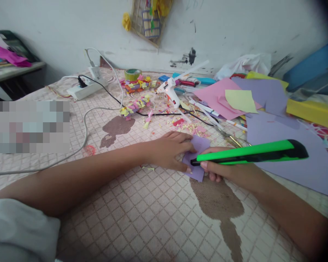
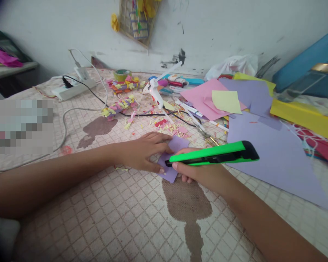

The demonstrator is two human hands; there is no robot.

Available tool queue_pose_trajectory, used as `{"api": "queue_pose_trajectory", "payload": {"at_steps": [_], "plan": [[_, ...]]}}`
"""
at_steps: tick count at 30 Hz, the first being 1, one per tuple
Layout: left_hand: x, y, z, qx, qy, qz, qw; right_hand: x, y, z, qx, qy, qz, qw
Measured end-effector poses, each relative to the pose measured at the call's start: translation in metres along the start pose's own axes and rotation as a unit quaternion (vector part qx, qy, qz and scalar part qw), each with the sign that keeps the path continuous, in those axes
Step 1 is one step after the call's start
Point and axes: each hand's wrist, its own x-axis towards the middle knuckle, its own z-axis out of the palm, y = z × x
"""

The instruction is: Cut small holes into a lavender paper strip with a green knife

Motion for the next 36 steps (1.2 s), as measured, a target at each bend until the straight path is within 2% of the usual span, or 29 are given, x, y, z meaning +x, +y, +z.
{"api": "queue_pose_trajectory", "payload": {"at_steps": [16,36], "plan": [[0.0005,0.0024,-0.0024,-0.003,-0.012,-0.011,1.0,0.0025,0.0013,-0.0019,0.005,0.002,0.003,1.0],[0.0001,0.0031,-0.0025,0.0,0.0,-0.011,1.0,-0.0001,-0.004,-0.0019,0.005,-0.001,0.012,1.0]]}}
